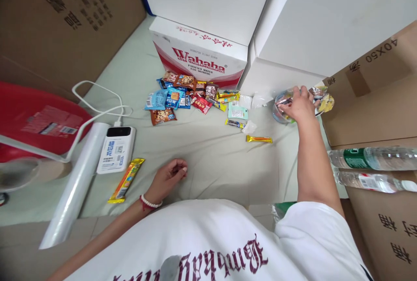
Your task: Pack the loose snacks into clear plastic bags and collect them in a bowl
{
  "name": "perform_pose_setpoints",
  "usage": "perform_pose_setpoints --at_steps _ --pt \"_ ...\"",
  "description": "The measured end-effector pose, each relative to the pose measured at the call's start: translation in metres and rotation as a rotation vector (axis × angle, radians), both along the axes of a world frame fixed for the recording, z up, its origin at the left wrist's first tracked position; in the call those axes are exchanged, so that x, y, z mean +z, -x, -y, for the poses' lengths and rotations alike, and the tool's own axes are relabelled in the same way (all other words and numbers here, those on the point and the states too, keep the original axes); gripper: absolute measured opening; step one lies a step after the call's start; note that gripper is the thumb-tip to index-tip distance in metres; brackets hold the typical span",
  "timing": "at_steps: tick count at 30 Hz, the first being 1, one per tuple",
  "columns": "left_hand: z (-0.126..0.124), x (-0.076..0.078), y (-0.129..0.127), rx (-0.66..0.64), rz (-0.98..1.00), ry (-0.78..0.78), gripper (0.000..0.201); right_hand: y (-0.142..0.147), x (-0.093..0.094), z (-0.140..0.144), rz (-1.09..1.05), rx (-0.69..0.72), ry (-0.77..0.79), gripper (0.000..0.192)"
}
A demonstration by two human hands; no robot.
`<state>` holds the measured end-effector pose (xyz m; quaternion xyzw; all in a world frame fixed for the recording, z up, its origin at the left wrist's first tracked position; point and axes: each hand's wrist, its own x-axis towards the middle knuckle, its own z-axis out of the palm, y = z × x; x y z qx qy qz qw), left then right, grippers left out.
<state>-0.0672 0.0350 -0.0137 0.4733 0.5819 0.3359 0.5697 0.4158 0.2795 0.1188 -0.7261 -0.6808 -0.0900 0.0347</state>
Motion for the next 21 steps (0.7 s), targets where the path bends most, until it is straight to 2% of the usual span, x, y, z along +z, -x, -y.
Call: perform_pose_setpoints --at_steps 2,3,5,7,9,11,13,15,17,19,21 --pt "0.001 0.004 0.001 0.009 0.027 0.008 0.028 0.026 -0.002 0.012 -0.029 0.128 -0.002 0.061" --pt "0.001 0.006 0.001 0.014 0.027 0.003 0.028 0.041 -0.007 0.019 -0.043 0.216 0.047 0.049" --pt "0.002 0.012 0.002 0.025 0.013 -0.016 0.026 0.067 -0.025 0.035 -0.052 0.387 0.227 0.036" --pt "0.004 0.017 0.004 0.037 0.004 -0.035 0.024 0.085 -0.046 0.050 -0.037 0.466 0.409 0.031" --pt "0.005 0.021 0.007 0.050 0.005 -0.049 0.024 0.092 -0.063 0.062 -0.053 0.418 0.462 0.024" --pt "0.006 0.024 0.008 0.068 0.014 -0.064 0.024 0.096 -0.073 0.074 -0.205 0.286 0.355 0.016" --pt "0.004 0.026 0.004 0.078 0.045 -0.062 0.026 0.109 -0.079 0.090 -0.519 0.153 0.183 0.019" --pt "-0.002 0.029 -0.006 0.065 0.115 -0.025 0.031 0.137 -0.085 0.112 -0.874 0.089 0.108 0.029" --pt "-0.011 0.031 -0.022 0.038 0.217 0.031 0.037 0.179 -0.092 0.139 -1.118 0.117 0.196 0.034" --pt "-0.023 0.030 -0.038 0.026 0.308 0.052 0.042 0.222 -0.098 0.168 -1.229 0.184 0.366 0.035" --pt "-0.033 0.026 -0.050 0.017 0.358 0.038 0.043 0.252 -0.101 0.190 -1.342 0.239 0.511 0.032"
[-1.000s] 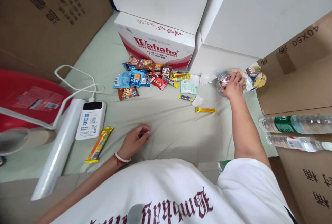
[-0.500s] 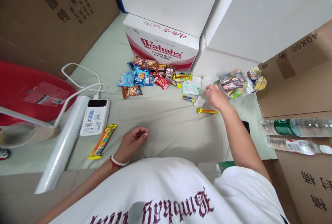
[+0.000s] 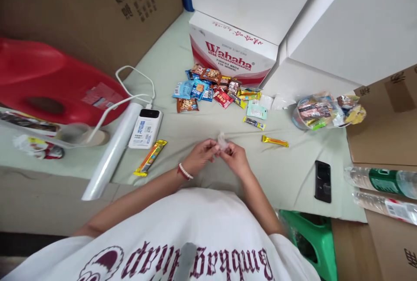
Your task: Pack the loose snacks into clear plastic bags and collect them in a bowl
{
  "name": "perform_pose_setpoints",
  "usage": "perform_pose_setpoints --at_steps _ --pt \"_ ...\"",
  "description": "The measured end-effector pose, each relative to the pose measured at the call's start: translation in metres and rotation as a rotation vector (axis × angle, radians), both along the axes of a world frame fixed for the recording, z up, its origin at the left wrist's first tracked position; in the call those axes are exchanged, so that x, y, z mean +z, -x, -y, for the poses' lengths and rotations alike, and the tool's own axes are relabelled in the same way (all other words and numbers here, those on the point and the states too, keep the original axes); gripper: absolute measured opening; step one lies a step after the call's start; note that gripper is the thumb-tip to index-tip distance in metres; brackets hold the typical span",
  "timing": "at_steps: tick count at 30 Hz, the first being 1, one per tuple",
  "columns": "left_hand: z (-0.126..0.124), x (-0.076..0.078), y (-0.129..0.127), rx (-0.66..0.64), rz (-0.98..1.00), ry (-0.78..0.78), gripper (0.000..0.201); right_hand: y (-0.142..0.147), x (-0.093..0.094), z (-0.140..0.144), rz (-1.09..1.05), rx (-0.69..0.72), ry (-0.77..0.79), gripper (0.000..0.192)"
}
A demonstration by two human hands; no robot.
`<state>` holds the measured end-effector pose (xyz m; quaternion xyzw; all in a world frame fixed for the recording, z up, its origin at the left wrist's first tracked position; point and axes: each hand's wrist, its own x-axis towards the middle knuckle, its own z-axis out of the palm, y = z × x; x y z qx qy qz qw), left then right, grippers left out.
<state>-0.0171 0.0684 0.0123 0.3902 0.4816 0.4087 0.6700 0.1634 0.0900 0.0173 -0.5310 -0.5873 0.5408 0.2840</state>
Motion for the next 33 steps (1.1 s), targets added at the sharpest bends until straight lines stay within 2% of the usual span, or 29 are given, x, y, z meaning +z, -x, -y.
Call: perform_pose_setpoints --at_steps 3,6,10,14,18,21,23,27,30,32,33 --pt "-0.006 -0.007 -0.004 -0.005 0.008 -0.041 0.042 0.013 -0.001 0.014 -0.207 0.008 0.109 0.033" --pt "-0.001 -0.009 0.001 0.019 -0.006 -0.025 0.042 -0.001 0.001 0.014 -0.308 -0.068 0.159 0.038" --pt "0.009 -0.005 0.005 0.050 0.024 0.050 0.047 -0.011 0.004 0.015 -0.246 -0.031 0.120 0.036" --pt "0.007 -0.005 0.006 0.072 -0.010 -0.006 0.043 0.001 0.005 0.018 -0.175 0.047 0.070 0.029" --pt "0.003 -0.011 0.020 0.142 -0.020 -0.026 0.033 0.003 0.001 0.016 -0.284 -0.158 0.156 0.032" --pt "0.004 -0.011 0.033 0.194 0.055 0.031 0.032 -0.014 -0.001 0.011 -0.387 -0.312 0.214 0.035" --pt "0.007 -0.009 0.037 0.169 0.125 0.086 0.035 -0.029 -0.001 0.009 -0.370 -0.334 0.238 0.036" --pt "0.016 -0.005 0.036 0.023 0.216 0.170 0.045 -0.052 0.002 0.016 -0.300 -0.244 0.296 0.038" --pt "0.018 -0.008 0.037 -0.050 0.193 0.176 0.048 -0.071 0.004 0.021 -0.291 -0.174 0.334 0.040" --pt "0.018 -0.011 0.042 -0.027 0.101 0.147 0.048 -0.096 0.005 0.013 -0.253 -0.273 0.275 0.040" --pt "0.018 -0.013 0.046 0.000 0.039 0.129 0.048 -0.115 0.006 0.005 -0.244 -0.397 0.215 0.039"
